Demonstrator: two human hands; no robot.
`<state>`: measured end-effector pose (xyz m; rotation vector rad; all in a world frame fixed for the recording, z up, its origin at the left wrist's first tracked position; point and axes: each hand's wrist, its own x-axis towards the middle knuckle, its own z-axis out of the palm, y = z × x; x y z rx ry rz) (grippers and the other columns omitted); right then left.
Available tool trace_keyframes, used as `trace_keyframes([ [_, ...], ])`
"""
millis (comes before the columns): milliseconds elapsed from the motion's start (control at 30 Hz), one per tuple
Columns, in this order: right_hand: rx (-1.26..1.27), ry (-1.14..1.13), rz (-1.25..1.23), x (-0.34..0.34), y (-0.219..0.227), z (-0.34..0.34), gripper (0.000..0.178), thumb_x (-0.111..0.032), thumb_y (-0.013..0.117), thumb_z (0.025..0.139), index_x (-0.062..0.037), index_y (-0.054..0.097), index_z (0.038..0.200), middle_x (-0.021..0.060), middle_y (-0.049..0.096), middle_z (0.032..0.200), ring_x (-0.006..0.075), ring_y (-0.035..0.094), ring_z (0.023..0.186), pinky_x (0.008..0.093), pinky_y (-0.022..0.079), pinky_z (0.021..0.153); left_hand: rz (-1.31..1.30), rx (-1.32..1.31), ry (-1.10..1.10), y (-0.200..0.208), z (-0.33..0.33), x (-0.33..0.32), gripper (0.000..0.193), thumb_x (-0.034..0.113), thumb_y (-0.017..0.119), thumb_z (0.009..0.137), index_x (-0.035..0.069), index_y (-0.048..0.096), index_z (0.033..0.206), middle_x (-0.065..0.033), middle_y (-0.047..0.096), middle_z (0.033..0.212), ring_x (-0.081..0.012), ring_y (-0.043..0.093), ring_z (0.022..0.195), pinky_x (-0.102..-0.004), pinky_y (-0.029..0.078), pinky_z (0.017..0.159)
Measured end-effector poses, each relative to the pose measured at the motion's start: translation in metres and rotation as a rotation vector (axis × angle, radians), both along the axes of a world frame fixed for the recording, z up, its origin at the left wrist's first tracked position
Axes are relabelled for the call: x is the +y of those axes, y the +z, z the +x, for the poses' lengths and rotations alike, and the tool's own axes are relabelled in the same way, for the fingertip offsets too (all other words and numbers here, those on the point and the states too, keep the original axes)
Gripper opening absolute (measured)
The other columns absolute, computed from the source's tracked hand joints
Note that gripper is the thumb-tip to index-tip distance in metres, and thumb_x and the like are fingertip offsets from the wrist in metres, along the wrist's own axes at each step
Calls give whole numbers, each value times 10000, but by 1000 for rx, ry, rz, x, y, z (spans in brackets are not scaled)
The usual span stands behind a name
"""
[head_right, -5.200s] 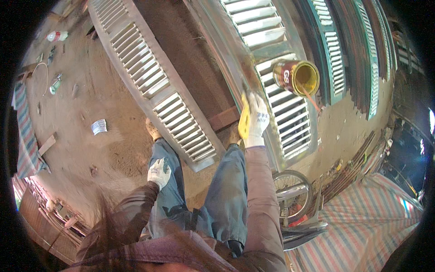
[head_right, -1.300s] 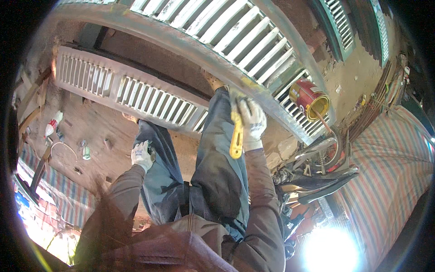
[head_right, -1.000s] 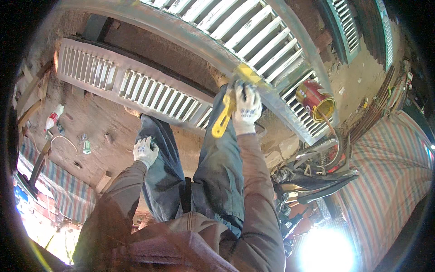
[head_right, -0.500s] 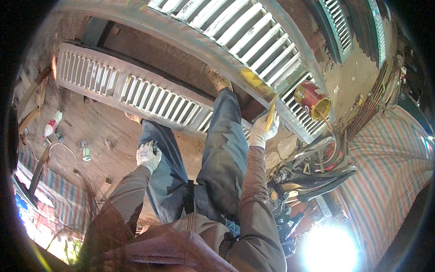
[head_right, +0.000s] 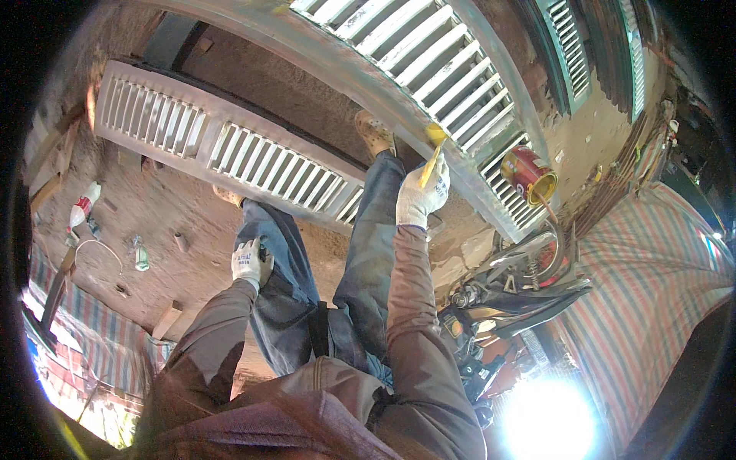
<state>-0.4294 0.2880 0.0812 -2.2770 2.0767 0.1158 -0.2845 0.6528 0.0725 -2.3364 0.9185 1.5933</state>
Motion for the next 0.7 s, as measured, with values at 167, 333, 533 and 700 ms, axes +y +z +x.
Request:
trace_keyframes([
  [167, 16, 99, -24, 8, 2, 41, 341, -124, 578, 829, -39, 607, 1158, 128, 644, 1045, 313, 625, 950, 398, 500, 820, -26, 3, 87, 8, 11, 1, 421, 302, 542, 795, 75, 597, 1145, -145, 629, 1080, -315, 573, 1043, -437, 456, 906],
  [333, 53, 129, 60, 14, 10, 102, 490, -145, 619, 787, -87, 552, 1268, 108, 615, 1089, 283, 599, 1000, 397, 490, 815, -40, -1, 108, 8, 12, 2, 416, 286, 537, 785, 77, 608, 1137, -140, 647, 1043, -322, 581, 1024, -432, 458, 900],
  [533, -137, 381, 32, 28, 0, 196, 371, -179, 623, 778, -141, 608, 1147, 113, 632, 973, 309, 617, 898, 429, 501, 776, -28, -28, 81, 6, 0, 2, 410, 285, 531, 781, 92, 613, 1134, -141, 657, 1049, -328, 585, 1025, -436, 452, 892],
  [700, -406, 573, 254, 37, -4, 225, 416, -181, 632, 806, -144, 587, 1218, 98, 626, 1173, 299, 602, 1069, 399, 502, 868, 86, 2, 55, 8, -1, -7, 441, 343, 497, 825, 111, 590, 1189, -160, 620, 1162, -295, 563, 1108, -415, 400, 1006],
])
